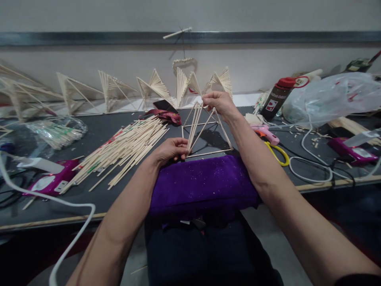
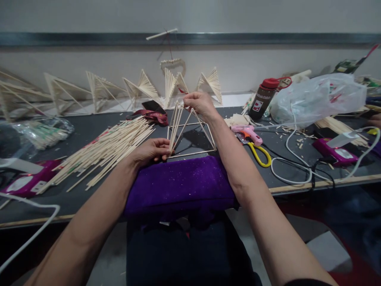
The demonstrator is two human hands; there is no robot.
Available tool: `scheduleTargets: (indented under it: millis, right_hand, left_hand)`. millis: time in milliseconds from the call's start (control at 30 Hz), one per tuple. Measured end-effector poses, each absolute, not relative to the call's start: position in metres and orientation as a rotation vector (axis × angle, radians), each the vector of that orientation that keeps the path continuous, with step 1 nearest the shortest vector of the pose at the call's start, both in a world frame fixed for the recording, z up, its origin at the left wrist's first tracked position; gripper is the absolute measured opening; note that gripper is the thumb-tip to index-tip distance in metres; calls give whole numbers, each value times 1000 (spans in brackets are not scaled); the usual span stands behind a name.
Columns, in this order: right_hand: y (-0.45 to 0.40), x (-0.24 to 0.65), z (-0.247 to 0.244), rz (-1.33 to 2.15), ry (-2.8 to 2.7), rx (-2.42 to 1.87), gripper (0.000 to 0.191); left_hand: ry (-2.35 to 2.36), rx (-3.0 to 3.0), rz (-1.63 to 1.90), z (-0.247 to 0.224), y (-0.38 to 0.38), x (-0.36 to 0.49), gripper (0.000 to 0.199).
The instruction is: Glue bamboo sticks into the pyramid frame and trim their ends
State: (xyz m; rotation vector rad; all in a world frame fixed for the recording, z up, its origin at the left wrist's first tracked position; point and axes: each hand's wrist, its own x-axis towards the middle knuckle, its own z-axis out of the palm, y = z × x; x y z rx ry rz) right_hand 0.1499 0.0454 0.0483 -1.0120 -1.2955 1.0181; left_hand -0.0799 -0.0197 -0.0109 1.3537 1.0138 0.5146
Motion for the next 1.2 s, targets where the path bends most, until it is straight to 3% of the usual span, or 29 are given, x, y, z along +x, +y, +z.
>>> scheduleTargets:
  millis: [333, 633, 1200]
  right_hand:
    - [57, 148, 39, 1104, -1256, -955, 16]
    - [60, 151, 41, 1126, -1324, -949, 12]
    - [62, 147, 38, 1101, -1304, -945, 20]
  left_hand:
    - [1052, 1349, 529, -10, -23, -79, 29]
    - [1049, 1357, 522, -12, -21, -80, 27]
    - [1041, 1357, 531, -14, -20, -81, 27]
